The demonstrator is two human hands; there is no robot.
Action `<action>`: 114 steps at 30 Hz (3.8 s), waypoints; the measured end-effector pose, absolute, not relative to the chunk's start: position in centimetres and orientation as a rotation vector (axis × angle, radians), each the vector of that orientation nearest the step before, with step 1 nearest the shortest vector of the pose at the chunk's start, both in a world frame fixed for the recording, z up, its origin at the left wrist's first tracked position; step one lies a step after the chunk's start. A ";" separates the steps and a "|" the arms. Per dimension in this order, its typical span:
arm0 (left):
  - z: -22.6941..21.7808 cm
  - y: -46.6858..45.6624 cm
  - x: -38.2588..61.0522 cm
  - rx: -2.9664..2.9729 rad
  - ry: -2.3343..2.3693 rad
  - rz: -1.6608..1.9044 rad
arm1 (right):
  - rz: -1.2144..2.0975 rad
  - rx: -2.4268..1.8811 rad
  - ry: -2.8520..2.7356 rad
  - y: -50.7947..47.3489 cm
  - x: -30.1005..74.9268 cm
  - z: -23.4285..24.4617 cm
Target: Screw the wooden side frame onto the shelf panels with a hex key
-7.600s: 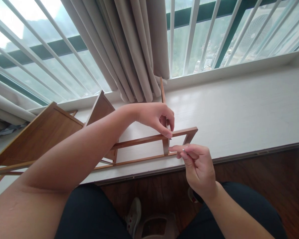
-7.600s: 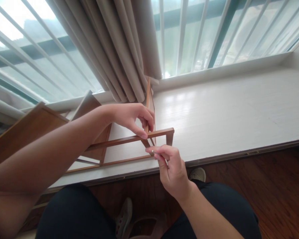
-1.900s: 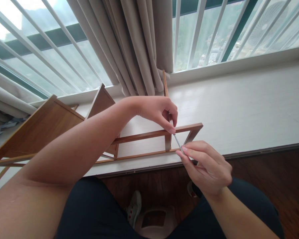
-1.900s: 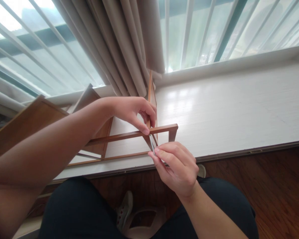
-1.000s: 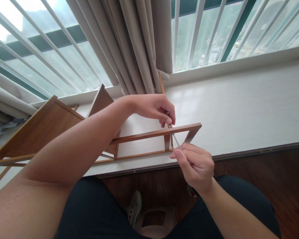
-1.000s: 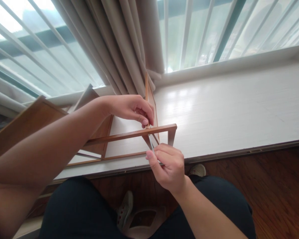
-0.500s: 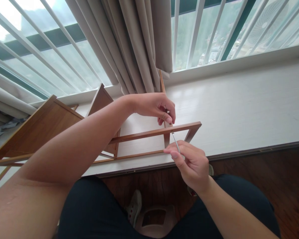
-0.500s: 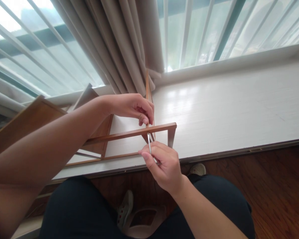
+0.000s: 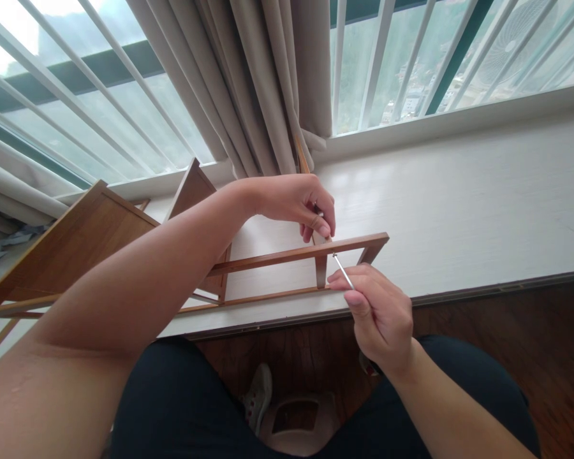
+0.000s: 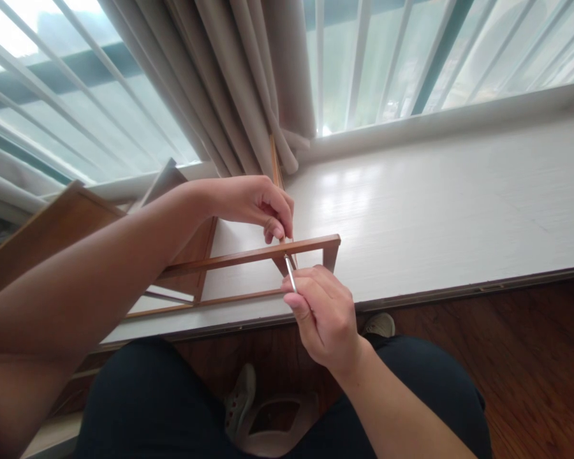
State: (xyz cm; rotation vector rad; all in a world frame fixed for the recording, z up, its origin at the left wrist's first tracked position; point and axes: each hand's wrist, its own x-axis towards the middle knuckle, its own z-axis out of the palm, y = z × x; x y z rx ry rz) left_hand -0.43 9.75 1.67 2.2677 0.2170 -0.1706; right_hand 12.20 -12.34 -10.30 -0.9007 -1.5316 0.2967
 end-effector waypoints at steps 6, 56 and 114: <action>1.7 9.8 -0.5 2.303 0.224 -0.171 | 0.301 -0.965 -1.522 -12.6 11.8 -9.9; 1.8 9.6 -0.5 2.212 0.269 -0.211 | 1.131 -0.624 -1.247 -13.6 8.8 -11.1; 1.9 9.5 -0.5 2.270 0.236 -0.144 | 0.386 -0.830 -1.588 -11.6 12.8 -10.2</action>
